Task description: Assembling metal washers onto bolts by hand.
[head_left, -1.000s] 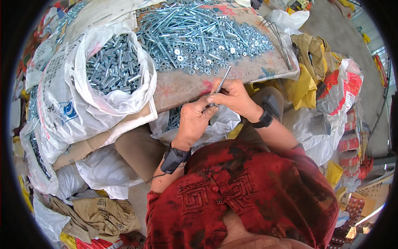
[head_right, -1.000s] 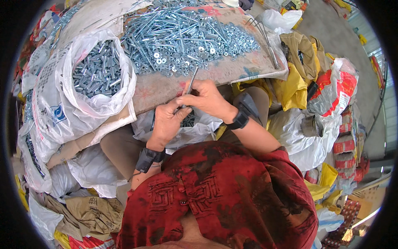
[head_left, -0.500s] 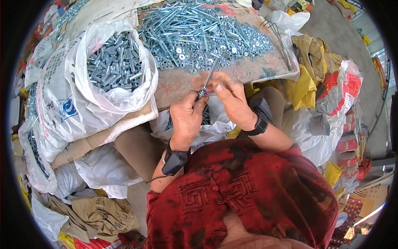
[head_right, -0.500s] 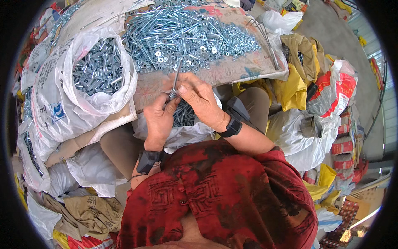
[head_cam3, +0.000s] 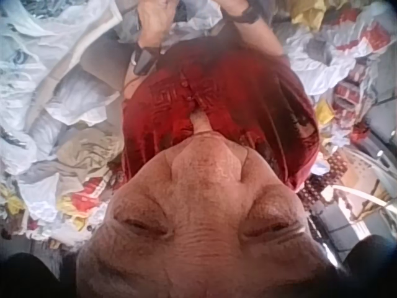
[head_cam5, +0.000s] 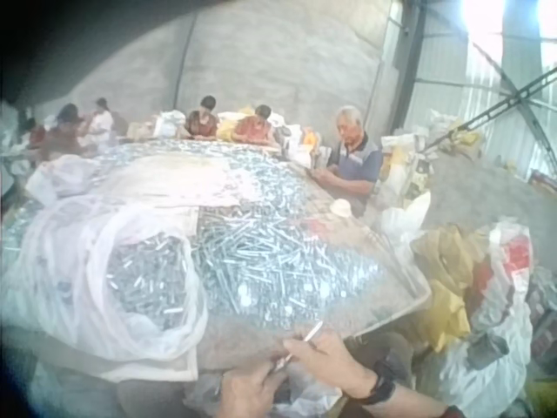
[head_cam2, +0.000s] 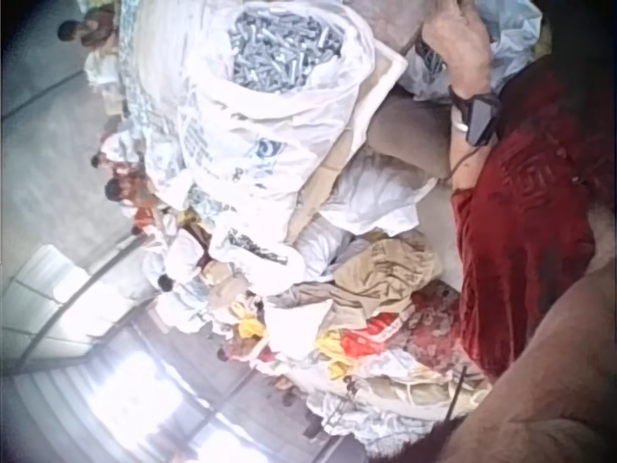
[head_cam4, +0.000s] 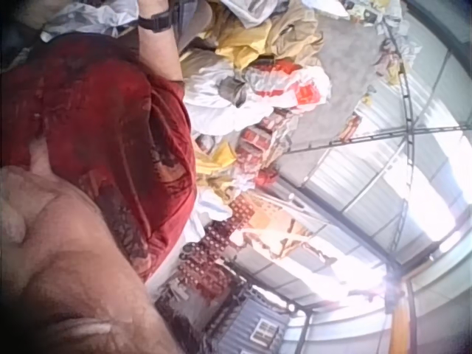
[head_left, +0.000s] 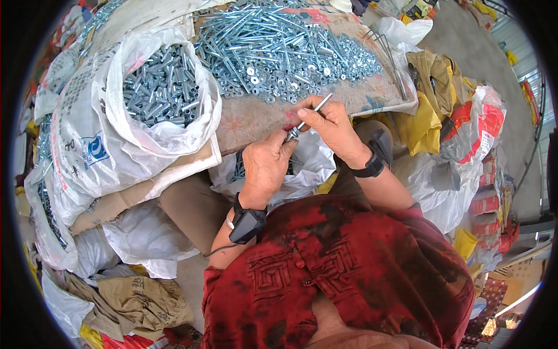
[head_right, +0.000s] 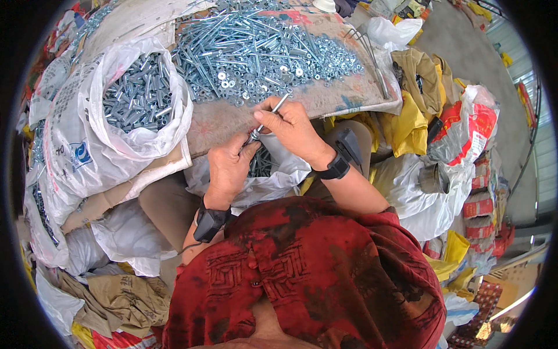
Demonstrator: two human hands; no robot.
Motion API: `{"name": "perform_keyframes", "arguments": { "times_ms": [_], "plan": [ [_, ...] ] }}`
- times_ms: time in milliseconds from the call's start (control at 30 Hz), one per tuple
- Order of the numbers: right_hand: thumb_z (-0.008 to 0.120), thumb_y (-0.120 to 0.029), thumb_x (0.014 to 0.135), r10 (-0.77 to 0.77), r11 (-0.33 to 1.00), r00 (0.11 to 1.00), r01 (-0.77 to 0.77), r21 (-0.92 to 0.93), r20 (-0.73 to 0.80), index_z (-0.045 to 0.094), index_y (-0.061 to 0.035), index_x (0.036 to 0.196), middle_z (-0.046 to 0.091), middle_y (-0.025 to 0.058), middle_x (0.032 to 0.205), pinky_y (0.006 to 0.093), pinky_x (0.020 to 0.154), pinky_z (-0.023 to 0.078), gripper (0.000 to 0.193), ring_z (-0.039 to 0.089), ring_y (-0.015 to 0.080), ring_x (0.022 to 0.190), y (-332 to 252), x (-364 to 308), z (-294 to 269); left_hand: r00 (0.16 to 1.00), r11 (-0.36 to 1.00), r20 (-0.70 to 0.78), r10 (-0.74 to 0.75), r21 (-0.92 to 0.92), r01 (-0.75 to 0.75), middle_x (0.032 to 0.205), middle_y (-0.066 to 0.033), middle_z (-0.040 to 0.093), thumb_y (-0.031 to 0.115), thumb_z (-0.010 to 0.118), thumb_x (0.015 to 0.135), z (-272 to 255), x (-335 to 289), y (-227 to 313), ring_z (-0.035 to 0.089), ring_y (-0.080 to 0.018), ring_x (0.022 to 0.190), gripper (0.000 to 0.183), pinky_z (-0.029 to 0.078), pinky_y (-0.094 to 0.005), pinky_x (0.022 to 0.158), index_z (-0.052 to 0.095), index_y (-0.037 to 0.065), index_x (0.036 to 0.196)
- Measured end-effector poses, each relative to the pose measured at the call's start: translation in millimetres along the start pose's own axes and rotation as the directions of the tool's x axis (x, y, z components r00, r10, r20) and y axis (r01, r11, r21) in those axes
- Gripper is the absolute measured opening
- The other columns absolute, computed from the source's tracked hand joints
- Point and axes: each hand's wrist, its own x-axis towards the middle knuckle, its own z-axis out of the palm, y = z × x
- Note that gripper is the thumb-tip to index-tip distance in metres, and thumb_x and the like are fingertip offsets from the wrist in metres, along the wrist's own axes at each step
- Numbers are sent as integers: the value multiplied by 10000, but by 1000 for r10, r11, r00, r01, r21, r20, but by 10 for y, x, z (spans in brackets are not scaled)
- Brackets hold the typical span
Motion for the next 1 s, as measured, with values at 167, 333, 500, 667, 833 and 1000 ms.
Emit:
{"name": "perform_keyframes", "arguments": {
  "times_ms": [167, 333, 500, 667, 833, 1000],
  "plan": [
    [608, -203, 981, 175, 971, 974, -147, -188, 146, 605, -35, 775, 548, -18, 561, 252, 489, 420, 266, 527, 62, 545, -58, -13, -164, 990, 965, 31, 140, 219, -143, 746, -129, 621, 206, 726, 809, 2, -25, -6, 634, -348, 654, 184, 493, -432, 562, 615, 61, 834],
    [607, -216, 978, -64, 700, 990, 132, -702, 122, 604, -49, 757, 534, -16, 564, 244, 497, 396, 277, 510, 68, 544, -6, -79, -127, 972, 915, -4, 235, 339, -220, 804, -111, 614, 199, 729, 803, 5, -19, 102, 635, -317, 619, 176, 496, -416, 527, 627, 68, 862],
    [617, -216, 975, 135, 991, 938, -128, -44, 318, 582, -48, 746, 542, -18, 572, 230, 497, 384, 286, 501, 45, 548, -122, -214, -242, 953, 915, 244, 179, -396, -71, 814, -92, 615, 148, 729, 817, -241, 73, 17, 618, -171, 679, 151, 468, -335, 617, 674, 20, 874],
    [616, -203, 967, 290, 934, 804, -356, 30, 519, 615, -44, 866, 584, 0, 706, 229, 530, 404, 189, 514, 41, 593, 85, -168, -287, 953, 945, 280, 120, -327, -23, 776, -51, 621, 104, 685, 865, -235, 68, -194, 528, -94, 654, 103, 410, -249, 608, 671, 2, 862],
    [668, -166, 904, -45, 814, 991, 108, -571, 122, 639, -17, 980, 618, 67, 799, 313, 621, 479, 170, 582, 169, 684, 273, 337, -572, 935, 586, 190, -301, -736, 338, 731, -102, 647, 180, 567, 988, -217, 102, -140, 409, -55, 417, 214, 289, -194, 403, 654, -14, 1012],
    [646, -227, 893, -174, 347, 981, 139, -927, 82, 615, -35, 954, 620, 167, 912, 448, 661, 497, 204, 625, 378, 747, 491, 723, -575, 882, 166, 394, -257, -881, 442, 740, -122, 647, 224, 559, 996, -161, 111, -298, 374, -62, 395, 261, 270, -202, 375, 623, -17, 1074]
  ]
}}
